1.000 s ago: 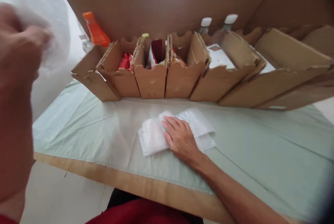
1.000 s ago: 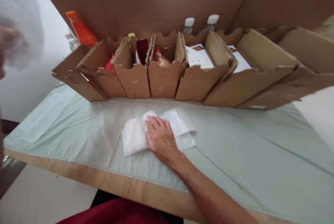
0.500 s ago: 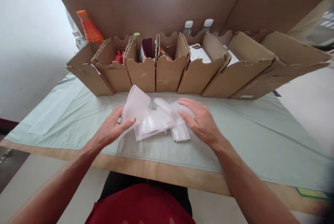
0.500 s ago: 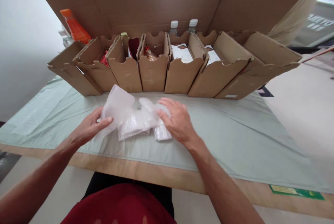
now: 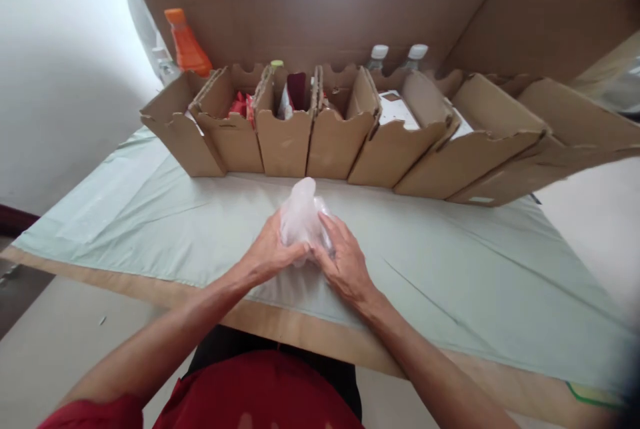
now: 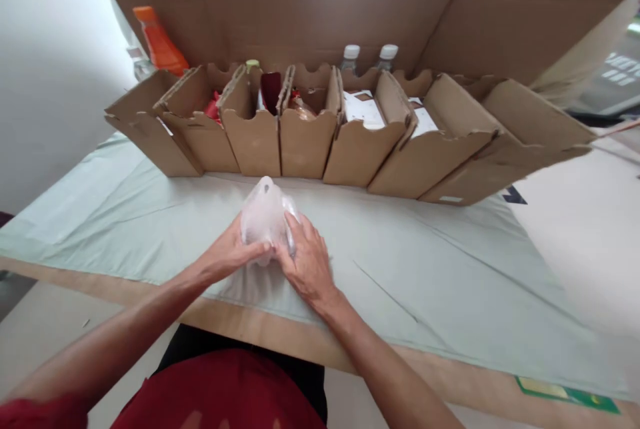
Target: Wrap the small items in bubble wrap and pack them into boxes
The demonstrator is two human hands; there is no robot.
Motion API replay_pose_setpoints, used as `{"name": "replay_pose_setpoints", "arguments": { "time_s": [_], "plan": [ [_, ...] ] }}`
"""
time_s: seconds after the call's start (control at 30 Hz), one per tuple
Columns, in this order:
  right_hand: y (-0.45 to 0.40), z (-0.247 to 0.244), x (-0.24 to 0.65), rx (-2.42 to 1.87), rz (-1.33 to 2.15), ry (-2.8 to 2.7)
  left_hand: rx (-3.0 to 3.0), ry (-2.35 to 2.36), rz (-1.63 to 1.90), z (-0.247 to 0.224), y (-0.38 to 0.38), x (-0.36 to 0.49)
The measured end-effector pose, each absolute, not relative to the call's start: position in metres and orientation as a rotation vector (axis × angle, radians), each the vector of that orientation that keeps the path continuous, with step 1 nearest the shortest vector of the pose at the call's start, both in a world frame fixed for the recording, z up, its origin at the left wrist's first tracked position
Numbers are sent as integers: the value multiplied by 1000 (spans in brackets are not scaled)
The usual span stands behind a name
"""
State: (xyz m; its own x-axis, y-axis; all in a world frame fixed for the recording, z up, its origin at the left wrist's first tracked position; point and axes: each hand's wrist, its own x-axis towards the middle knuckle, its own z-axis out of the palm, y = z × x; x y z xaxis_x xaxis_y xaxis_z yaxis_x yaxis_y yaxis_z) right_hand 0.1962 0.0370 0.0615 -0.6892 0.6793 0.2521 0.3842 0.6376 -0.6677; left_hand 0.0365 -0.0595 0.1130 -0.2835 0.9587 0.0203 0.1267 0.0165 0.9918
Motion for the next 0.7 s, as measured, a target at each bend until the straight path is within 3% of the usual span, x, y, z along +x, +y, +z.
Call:
{"name": "replay_pose_setpoints", "arguments": {
  "time_s": [0.3,0.57,0.7],
  "plan": [
    [4,99,117,-367,794,-2245,748,1479,1753,138,-122,-3],
    [-55,91,-93,104,767,-2410,564,2305,1836,129,-214,-146],
    [-58,109,-201,73,656,-2578,666,2876,1588,127,-225,-238]
  ]
}}
